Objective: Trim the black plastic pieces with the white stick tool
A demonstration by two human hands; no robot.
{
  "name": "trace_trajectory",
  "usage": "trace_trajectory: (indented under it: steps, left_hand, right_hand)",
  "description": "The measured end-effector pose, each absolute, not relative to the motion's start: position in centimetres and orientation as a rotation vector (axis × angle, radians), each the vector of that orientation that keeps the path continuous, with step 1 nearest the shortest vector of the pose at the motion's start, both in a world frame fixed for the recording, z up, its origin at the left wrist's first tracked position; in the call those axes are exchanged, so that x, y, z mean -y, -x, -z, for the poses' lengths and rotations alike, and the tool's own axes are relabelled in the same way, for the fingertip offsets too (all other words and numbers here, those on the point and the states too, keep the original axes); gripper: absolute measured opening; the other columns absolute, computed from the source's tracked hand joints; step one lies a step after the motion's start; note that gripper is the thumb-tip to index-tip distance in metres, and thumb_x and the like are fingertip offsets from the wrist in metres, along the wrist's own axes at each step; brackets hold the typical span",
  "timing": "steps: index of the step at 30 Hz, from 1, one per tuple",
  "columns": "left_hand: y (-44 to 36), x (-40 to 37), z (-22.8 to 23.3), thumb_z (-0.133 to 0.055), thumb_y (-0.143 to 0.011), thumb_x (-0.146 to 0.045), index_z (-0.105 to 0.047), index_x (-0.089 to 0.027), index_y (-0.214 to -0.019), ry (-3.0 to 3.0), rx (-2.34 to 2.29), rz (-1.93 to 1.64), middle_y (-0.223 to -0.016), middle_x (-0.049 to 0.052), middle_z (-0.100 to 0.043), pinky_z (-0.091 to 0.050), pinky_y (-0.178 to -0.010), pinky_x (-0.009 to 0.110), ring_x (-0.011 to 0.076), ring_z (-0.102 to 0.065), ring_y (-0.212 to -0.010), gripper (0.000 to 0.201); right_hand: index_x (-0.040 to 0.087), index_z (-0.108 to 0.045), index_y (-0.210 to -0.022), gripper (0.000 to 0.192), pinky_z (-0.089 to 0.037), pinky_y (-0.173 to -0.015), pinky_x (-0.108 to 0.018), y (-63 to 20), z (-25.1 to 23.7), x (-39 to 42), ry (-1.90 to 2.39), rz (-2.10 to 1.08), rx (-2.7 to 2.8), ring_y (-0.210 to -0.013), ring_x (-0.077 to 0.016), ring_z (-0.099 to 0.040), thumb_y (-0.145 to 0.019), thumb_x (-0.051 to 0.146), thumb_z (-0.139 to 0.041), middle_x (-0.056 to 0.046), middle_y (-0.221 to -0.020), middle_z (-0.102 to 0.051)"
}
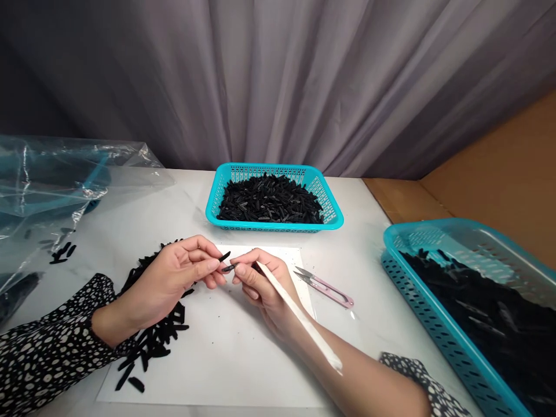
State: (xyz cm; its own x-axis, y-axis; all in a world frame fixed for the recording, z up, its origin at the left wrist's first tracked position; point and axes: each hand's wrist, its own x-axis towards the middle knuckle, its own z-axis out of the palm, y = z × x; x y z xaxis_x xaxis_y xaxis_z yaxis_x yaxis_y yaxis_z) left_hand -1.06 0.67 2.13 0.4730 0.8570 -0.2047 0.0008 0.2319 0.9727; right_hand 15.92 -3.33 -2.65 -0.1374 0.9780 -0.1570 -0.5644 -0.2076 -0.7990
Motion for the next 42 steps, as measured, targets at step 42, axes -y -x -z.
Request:
trace_trajectory:
  steps: [42]
  left_hand:
    - [1.2,-0.2,-2.2,-0.071,-0.081,-0.020,-0.069,-0.016,-0.075,-1.710,-1.035,-0.812,-0.073,-0.001,-0.071,-0.050,-0.062,0.018,0.0089,-0.062,-0.066,0.007]
  right_hand:
    - [0.016,-0.069,-0.074,0.036,-0.012,-0.047,-0.026,-16.4,0.1,2.8,1.136,-1.528,0.929,-0.048,-0.0069,-0.016,-0.070,0.051,-0.080,0.009,-0.050,-0.026]
